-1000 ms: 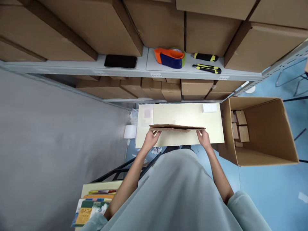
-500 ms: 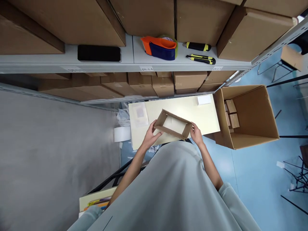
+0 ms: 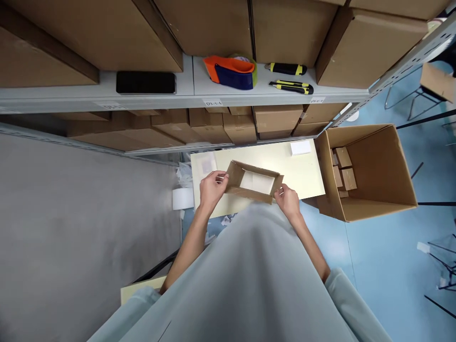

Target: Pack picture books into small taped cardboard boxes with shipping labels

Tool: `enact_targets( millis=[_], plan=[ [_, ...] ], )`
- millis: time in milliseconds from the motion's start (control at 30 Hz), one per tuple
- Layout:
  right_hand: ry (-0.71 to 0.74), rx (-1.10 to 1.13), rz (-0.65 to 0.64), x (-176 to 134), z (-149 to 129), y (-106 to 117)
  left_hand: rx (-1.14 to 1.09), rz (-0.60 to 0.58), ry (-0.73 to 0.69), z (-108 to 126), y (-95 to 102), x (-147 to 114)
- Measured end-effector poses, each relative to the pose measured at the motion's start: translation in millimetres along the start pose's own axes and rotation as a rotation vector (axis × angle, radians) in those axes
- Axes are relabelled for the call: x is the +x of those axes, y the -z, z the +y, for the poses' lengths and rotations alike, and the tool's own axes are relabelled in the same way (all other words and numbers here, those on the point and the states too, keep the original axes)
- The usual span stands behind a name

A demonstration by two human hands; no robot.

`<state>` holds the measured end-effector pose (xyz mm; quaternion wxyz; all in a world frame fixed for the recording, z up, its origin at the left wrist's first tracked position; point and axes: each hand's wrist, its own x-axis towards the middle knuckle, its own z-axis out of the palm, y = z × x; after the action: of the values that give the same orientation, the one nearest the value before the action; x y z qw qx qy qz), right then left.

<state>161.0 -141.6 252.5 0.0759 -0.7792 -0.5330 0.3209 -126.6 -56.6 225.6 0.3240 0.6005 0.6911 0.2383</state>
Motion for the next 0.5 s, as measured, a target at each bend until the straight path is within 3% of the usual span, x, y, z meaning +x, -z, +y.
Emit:
enact_targets(
  millis=[133, 267, 500],
  plan=[
    [0.062, -0.056, 0.021, 14.9, 1.0, 23.2, -0.023, 0.033, 0.043, 7.9, 5.7, -20.2],
    [0.112, -0.148, 0.004, 26.1, 2.5, 37.0, -0.03, 0.044, 0.083, 14.3, -6.5, -43.5],
    [0.179, -0.207, -0.081, 30.5, 11.8, 24.8, -0.073, 0.033, 0.151, 21.3, -38.6, -65.4]
  ],
)
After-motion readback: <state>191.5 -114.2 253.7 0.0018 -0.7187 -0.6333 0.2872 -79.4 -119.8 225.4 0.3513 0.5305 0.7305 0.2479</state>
